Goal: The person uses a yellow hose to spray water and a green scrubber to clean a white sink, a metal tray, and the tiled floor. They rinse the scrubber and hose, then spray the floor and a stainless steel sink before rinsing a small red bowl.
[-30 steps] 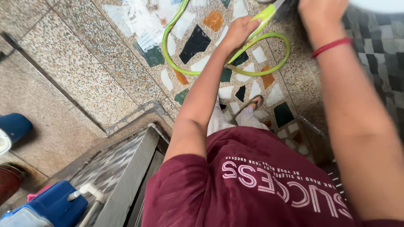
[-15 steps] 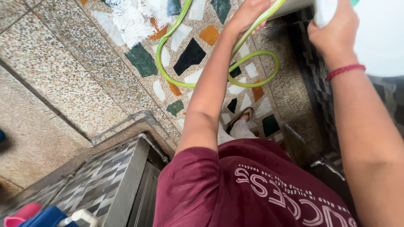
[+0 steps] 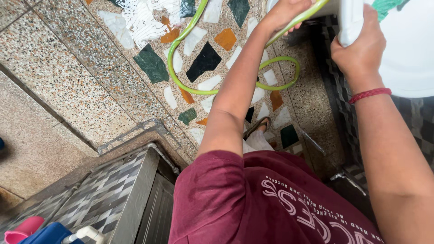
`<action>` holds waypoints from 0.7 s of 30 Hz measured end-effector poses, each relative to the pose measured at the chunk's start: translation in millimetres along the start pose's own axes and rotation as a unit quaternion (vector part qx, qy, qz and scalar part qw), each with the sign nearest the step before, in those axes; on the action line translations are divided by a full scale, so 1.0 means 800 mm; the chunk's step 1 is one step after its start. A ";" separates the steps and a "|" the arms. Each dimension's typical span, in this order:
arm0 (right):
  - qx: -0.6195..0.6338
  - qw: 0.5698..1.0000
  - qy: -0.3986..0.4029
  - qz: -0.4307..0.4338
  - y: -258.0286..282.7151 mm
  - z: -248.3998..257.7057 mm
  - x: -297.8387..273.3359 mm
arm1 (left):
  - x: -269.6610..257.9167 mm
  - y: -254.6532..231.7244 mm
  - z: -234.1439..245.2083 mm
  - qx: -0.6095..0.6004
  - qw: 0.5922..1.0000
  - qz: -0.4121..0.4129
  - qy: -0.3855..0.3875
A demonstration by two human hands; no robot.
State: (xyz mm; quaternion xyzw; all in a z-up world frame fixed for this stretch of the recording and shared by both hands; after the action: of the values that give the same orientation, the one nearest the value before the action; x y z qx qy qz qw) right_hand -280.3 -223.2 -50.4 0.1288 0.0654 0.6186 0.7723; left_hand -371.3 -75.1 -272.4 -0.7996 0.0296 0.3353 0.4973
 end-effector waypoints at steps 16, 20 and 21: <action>-0.004 1.000 0.000 -0.009 0.030 0.018 0.014 | -0.045 0.040 -0.025 -0.002 0.999 0.024 -0.028; -0.015 0.998 -0.040 0.044 0.024 0.015 0.016 | -0.056 0.071 -0.031 -0.038 0.996 0.047 -0.060; -0.029 0.998 -0.037 0.036 0.018 0.011 0.014 | -0.058 0.081 -0.033 -0.048 0.995 0.045 -0.068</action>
State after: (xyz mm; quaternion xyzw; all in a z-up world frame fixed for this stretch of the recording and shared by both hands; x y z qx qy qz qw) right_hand -288.9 -210.2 -37.6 0.1315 0.0144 0.6424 0.7549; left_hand -418.5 -142.4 -289.6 -0.7958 0.0157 0.4123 0.4432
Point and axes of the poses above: each hand's wrist, its own x-axis towards the middle knuckle, its own z-axis out of the back of the hand, y = z × x, the point moved 4 cm from there along x, towards the middle knuckle, and after that the axes turned 10 degrees about z, right-handed, at the moved point
